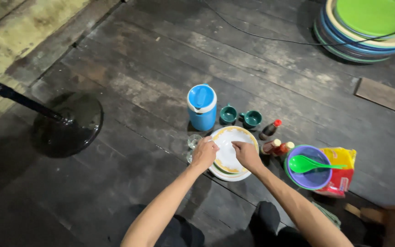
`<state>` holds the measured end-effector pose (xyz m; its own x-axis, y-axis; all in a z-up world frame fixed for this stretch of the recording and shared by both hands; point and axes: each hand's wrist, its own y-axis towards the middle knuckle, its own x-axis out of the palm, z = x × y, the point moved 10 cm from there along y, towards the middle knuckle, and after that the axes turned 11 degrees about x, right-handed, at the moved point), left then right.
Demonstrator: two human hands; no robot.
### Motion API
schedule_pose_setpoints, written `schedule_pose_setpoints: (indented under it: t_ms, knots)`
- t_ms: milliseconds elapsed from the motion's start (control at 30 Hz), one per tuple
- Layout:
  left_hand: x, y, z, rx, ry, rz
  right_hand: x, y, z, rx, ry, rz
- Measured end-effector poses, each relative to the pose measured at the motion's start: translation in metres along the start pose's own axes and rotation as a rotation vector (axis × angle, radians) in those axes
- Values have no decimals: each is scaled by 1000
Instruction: The person picks up two glasses from a table and places them on the floor. Then, the person takes a tissue from a packet, folds it, and uses it to wipe several spoons one by one.
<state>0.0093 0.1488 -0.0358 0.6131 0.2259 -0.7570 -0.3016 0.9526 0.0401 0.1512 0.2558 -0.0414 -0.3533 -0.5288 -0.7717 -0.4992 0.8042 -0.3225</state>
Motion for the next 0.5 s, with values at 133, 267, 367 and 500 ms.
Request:
schedule_pose_setpoints:
  t_ms: [133,267,367,500]
  knots:
    - [-14,6,48,13,-31,-53,-55,-33,-30,-78,-105,-24]
    - [-8,11,71,40,-9,-171,-85,-44,-22,-68,-230,-1]
    - [-26,8,109,60,-54,-260,-90,-39,6,-4,-251,-51]
    - [-16,20,123,101,14,-278,-130,-80,-20,4,-397,-36]
